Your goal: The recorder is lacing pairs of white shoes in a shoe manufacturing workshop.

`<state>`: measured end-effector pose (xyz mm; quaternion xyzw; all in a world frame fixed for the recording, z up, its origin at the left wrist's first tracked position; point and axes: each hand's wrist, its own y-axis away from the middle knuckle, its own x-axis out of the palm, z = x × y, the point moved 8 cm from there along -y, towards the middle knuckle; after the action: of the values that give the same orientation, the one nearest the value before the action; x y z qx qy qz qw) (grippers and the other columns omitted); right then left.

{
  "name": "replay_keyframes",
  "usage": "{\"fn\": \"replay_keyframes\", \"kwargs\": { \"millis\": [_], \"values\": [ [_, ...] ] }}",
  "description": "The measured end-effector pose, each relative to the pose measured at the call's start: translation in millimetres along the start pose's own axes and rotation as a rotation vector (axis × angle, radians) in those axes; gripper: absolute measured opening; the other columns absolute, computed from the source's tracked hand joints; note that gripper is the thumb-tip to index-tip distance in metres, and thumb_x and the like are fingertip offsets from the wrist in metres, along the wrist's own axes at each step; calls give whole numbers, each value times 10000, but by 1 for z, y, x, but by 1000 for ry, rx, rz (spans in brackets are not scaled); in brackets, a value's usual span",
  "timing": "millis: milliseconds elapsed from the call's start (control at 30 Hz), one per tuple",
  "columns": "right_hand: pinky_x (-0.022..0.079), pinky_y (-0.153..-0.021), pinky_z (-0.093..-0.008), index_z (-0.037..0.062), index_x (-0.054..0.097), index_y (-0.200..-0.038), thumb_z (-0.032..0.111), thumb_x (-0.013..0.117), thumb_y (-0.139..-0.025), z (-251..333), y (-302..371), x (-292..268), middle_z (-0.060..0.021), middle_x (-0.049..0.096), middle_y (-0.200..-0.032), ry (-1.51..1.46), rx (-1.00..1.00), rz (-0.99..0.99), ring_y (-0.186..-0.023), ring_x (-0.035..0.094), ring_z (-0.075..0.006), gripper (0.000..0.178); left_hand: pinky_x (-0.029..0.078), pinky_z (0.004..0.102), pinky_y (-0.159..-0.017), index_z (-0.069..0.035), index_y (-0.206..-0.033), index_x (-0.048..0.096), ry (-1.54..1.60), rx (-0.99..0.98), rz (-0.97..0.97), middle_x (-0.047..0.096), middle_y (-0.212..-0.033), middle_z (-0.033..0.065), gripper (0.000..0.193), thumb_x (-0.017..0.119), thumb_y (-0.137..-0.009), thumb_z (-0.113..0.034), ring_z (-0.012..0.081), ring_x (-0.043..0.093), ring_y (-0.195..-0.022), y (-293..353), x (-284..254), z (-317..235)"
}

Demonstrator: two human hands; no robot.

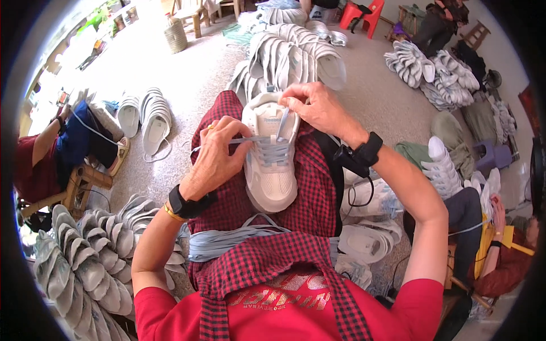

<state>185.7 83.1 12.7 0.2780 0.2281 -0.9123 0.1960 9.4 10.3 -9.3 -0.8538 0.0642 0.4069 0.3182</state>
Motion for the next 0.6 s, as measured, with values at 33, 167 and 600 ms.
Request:
{"fn": "replay_keyframes", "kwargs": {
  "millis": [33, 167, 600],
  "values": [
    [503, -708, -379, 12, 690, -878, 135, 621, -860, 13, 1, -9, -123, 687, -808, 94, -72, -160, -718, 624, -253, 143, 421, 394, -916, -31, -976, 648, 34, -58, 26, 634, -977, 98, 155, 683, -833, -78, 273, 606, -998, 4, 2, 7],
    [463, -900, -423, 34, 664, -823, 100, 679, -796, 50, 18, -19, -119, 635, -880, 323, -351, -171, -943, 576, -325, 72, 405, 399, -923, -32, -981, 642, 18, -72, 5, 628, -983, 93, 167, 684, -825, -71, 276, 594, -1001, 7, -3, 8],
    [407, -846, -437, 79, 653, -890, 166, 596, -862, 44, 45, 30, -84, 522, -957, 943, -409, 226, -1000, 484, -282, 108, 393, 412, -863, -51, -1001, 607, 82, -22, 20, 545, -968, 105, 265, 741, -775, -76, 301, 538, -962, -6, 7, -3]
  ]
}}
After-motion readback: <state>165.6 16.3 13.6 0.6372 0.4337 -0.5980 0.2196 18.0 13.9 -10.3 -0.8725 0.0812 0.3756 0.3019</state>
